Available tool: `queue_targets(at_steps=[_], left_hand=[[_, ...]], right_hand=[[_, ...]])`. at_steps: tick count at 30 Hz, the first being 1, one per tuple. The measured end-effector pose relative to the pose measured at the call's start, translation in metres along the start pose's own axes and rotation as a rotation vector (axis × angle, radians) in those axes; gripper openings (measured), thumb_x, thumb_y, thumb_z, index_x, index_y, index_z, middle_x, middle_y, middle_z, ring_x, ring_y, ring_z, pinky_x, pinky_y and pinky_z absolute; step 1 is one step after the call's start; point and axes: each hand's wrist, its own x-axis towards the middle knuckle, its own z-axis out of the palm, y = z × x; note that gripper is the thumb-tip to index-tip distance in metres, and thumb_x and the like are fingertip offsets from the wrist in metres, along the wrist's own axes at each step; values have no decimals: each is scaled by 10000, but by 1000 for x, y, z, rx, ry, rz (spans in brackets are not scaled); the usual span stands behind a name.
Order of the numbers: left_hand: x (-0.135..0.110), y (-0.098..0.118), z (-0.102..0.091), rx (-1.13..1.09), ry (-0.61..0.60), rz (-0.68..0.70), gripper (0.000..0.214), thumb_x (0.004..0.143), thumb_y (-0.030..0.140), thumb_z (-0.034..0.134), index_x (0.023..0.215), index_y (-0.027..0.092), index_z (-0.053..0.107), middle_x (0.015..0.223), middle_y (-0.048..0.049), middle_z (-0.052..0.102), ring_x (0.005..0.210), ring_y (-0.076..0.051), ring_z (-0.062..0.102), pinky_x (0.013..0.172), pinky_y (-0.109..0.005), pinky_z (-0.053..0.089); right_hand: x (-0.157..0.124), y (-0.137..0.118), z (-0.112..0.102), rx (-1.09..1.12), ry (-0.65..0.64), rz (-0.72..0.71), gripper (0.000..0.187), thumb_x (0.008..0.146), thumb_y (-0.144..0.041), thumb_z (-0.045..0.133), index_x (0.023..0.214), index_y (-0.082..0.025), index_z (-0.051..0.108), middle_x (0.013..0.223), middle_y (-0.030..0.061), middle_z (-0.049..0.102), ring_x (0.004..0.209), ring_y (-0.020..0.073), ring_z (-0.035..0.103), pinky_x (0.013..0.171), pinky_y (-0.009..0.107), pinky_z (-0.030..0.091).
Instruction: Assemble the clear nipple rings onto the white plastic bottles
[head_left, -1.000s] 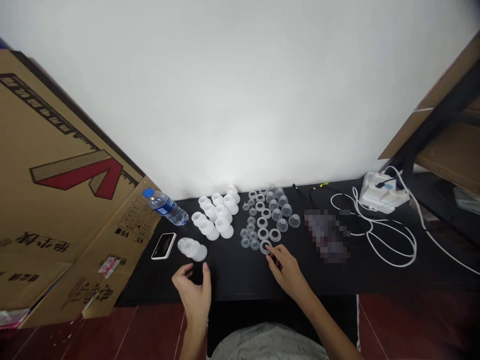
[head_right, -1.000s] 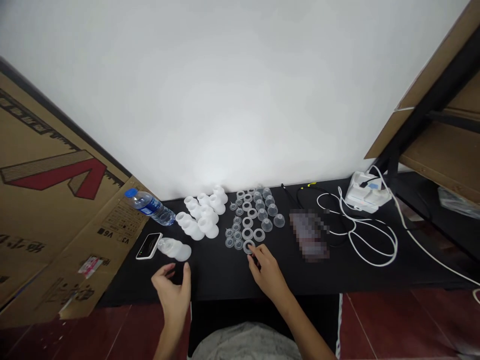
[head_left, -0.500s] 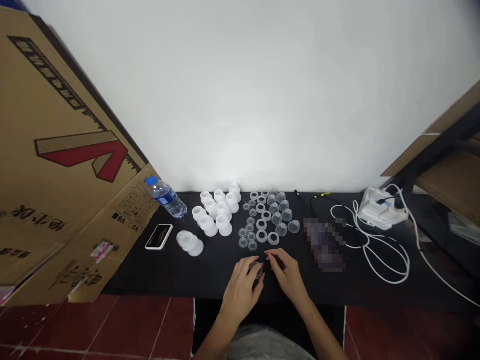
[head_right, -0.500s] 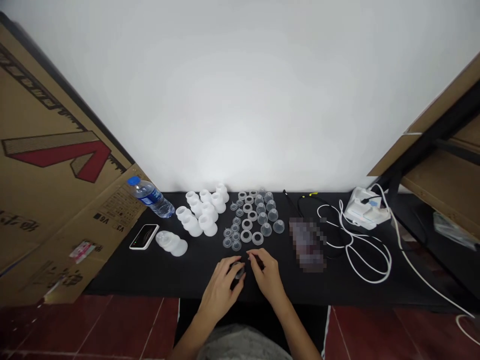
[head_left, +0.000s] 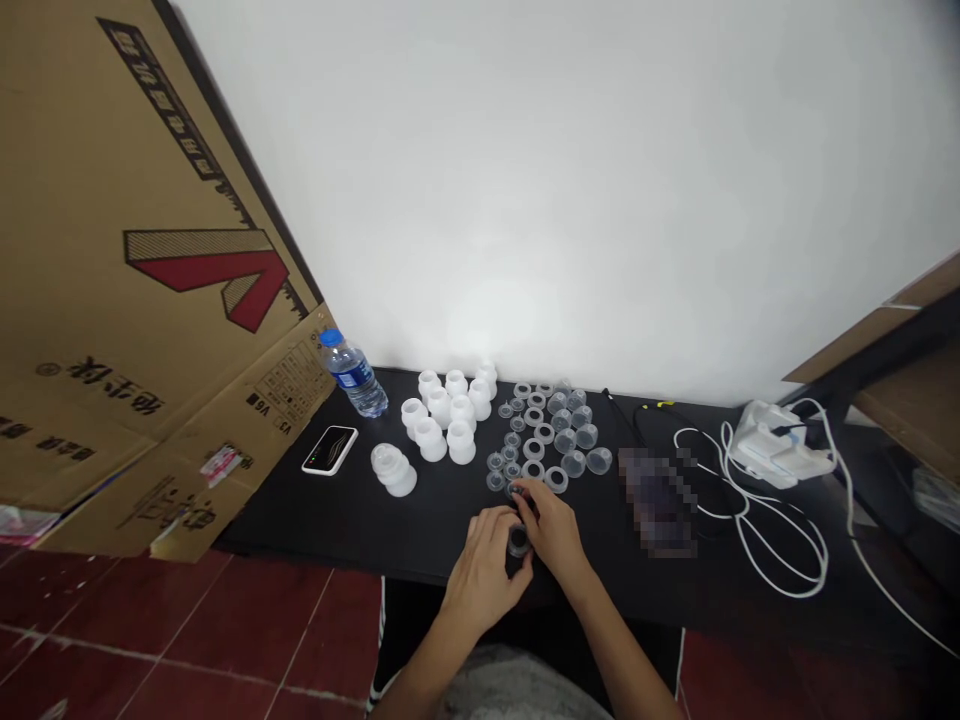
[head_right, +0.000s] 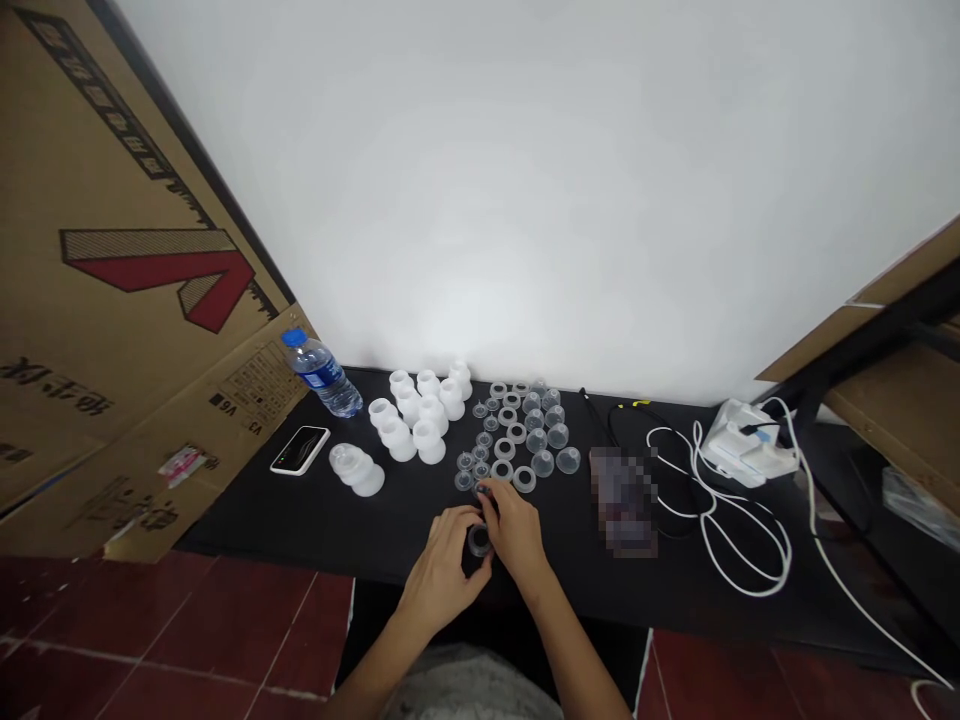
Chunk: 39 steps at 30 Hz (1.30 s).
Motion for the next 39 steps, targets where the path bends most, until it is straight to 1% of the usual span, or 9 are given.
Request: queue_targets(at_steps=[5,11,15,21,25,30,33,36,39], left_hand=[[2,-5,-4,6,-25,14,193,952,76,670,1054,234,622,1226,-96,744,1141,-290,704,965,-466,585],[13,-26,-17,141,-16,18,137,1024,119,661,1082,233,712,1395,-95,765,1203,-312,721,970,-510,580],[21,-36,-20,150,-32,2,139,1026,153,681,1111,243,744,1404,-82,772,1201,-322,727,944,-533,601],[20,-41,-11,29,34,-15,209,1053,177,641,1215,265,738,1403,-85,754,1274,-297,704,1073,-532,602],[21,-43,-10,-14,43,-18,152,1027,190,675,1146,263,735,1345,-88,747,1260,-286,708,1070,-495,613],[22,-42,-11,-33,36,-62,103,1003,182,682,1071,259,686,1307,-94,699,1262,-286,694,1082,-489,592],[22,-41,-11,-52,52,-87,123,992,188,686,1082,256,635,1304,-98,669,1268,-286,674,1062,-475,591],[22,-40,-11,-47,93,-118,247,969,226,724,1176,252,592,1245,-100,655,1192,-291,675,1005,-475,600],[22,-39,-11,-23,77,-137,362,981,260,730,1311,253,581,1219,-98,656,1138,-294,672,989,-483,594]], right_hand=[[-3,2,-6,130,58,32,180,1081,-356,616,1073,-236,749,954,49,802,797,210,754,754,299,586],[-3,1,-5,103,142,16,168,1060,-373,648,1006,-233,724,859,30,728,674,182,663,663,291,555],[-5,2,-4,53,159,7,131,1049,-339,654,1078,-239,734,864,22,709,648,176,642,650,300,553],[-14,6,-3,33,105,-17,202,1034,-301,676,1208,-243,759,972,48,725,678,180,666,678,320,597],[-20,11,1,-1,122,-12,250,1027,-281,673,1257,-241,764,1005,71,723,687,197,681,689,345,628],[-19,11,3,-23,116,-3,218,1023,-269,680,1214,-239,782,1049,105,714,725,223,710,697,367,646],[-18,8,0,17,107,5,198,1042,-276,647,1187,-239,778,1103,125,716,791,239,729,693,365,647],[-17,4,-5,82,87,32,178,1053,-308,643,1179,-245,751,1149,125,734,849,245,738,681,344,634],[-17,1,-10,168,62,92,217,1076,-357,630,1255,-249,688,1069,88,767,797,223,739,702,330,625]])
